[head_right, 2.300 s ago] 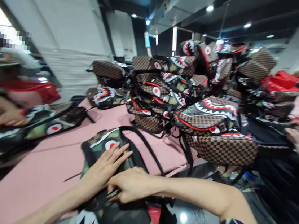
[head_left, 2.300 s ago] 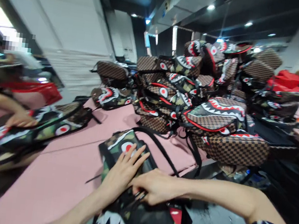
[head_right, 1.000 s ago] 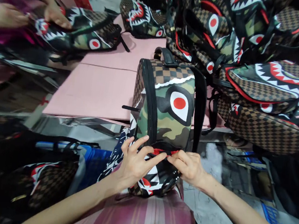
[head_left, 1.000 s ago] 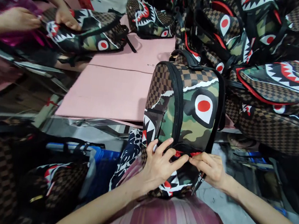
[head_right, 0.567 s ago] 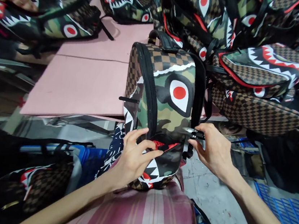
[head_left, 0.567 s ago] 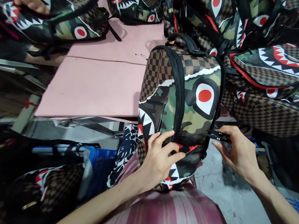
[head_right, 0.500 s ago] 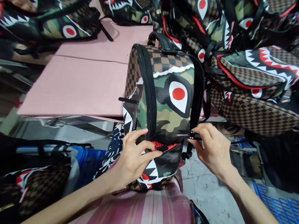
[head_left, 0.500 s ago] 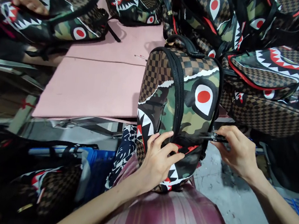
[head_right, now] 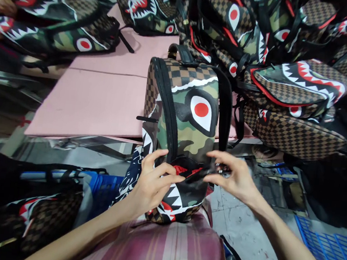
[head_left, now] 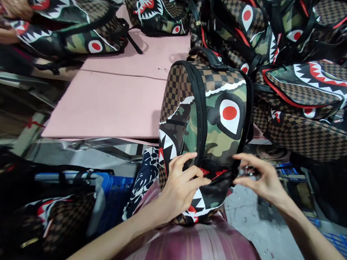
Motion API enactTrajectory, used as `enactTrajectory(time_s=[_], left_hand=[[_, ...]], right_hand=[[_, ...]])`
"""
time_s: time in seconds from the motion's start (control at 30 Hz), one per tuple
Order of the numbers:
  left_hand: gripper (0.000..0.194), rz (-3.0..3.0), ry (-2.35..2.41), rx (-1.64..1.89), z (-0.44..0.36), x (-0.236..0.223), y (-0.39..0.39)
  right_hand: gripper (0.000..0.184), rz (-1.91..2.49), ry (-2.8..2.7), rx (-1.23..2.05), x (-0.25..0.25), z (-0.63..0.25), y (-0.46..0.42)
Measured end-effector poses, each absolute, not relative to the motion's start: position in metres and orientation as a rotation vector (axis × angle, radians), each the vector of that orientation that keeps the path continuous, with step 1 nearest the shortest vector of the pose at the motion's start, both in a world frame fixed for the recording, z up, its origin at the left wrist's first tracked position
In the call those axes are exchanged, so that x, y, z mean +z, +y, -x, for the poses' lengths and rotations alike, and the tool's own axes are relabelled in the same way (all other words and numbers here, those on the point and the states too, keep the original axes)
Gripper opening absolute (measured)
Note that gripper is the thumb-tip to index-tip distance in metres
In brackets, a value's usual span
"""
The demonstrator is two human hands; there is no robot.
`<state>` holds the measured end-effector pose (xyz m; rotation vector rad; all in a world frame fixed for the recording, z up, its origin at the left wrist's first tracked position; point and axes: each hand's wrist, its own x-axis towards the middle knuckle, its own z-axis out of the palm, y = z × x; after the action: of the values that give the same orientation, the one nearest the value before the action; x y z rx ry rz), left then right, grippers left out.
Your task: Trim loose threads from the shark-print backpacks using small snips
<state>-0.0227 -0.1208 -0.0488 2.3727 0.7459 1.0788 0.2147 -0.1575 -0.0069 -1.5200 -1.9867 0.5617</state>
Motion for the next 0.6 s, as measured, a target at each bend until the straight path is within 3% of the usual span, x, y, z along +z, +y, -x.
enactTrajectory(time_s=[0.13, 0.43, 0.6], left_hand=[[0.034, -2.476, 0.857, 1.049, 0.046, -0.061, -0.113], [0.016, -2.683, 1.460, 1.049, 0.094, -0.081, -0.125], [0.019, -2.626, 1.444, 1.393, 0.083, -0.100, -0.129]], right_hand=[[0.014, 1.319, -2.294, 0.340, -0.023, -0.171, -0.155], [0.022, 0.855, -2.373, -0.118, -0.053, -0.113, -0.139], [0.018, 0.790, -2.453, -0.273, -0.056, -0.113, -0.136]])
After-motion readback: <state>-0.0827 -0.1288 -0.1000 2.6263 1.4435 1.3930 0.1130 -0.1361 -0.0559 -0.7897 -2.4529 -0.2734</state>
